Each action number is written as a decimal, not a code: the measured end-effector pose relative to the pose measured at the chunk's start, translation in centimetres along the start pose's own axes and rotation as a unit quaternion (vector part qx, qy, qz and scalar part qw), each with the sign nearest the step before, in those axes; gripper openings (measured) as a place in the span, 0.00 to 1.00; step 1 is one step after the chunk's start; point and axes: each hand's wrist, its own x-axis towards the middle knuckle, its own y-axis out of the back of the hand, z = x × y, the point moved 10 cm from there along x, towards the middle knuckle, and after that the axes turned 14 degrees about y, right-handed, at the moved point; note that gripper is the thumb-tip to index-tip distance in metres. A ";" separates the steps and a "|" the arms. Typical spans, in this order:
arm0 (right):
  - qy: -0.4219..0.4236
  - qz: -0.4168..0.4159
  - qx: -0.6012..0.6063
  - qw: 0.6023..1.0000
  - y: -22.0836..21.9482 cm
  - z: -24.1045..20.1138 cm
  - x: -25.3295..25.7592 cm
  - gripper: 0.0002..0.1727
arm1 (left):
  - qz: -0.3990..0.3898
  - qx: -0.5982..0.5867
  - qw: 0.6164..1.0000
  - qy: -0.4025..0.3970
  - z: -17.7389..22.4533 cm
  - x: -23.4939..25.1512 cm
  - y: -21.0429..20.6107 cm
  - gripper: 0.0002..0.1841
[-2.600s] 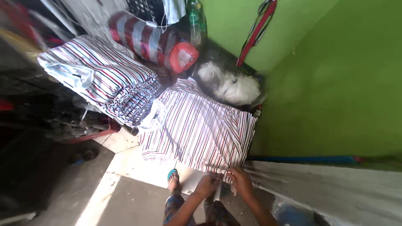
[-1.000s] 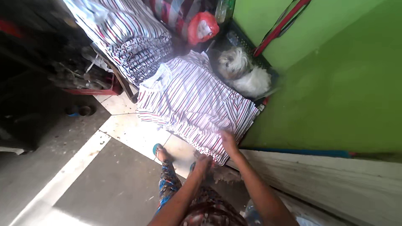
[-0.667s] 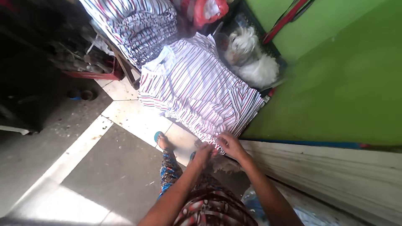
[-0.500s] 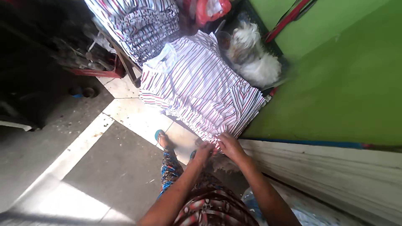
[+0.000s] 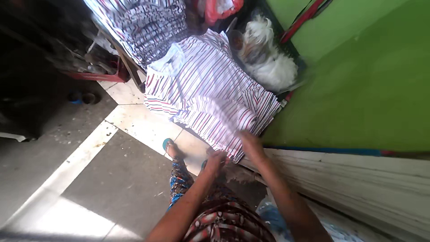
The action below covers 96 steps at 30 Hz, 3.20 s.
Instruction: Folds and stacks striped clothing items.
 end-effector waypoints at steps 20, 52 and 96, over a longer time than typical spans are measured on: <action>-0.083 -0.113 0.107 0.984 -1.4 -0.1 -0.8 0.20 | -0.014 0.071 0.997 -0.035 0.8 -0.2 -0.4 0.06; -0.122 -0.074 0.290 0.946 -5.2 1.4 -3.6 0.18 | 0.020 0.053 0.998 -0.018 1.8 -0.3 -0.4 0.12; -0.139 -0.018 0.142 0.980 -7.5 2.4 -5.9 0.17 | 0.093 0.046 0.992 0.072 -4.4 3.6 -0.2 0.15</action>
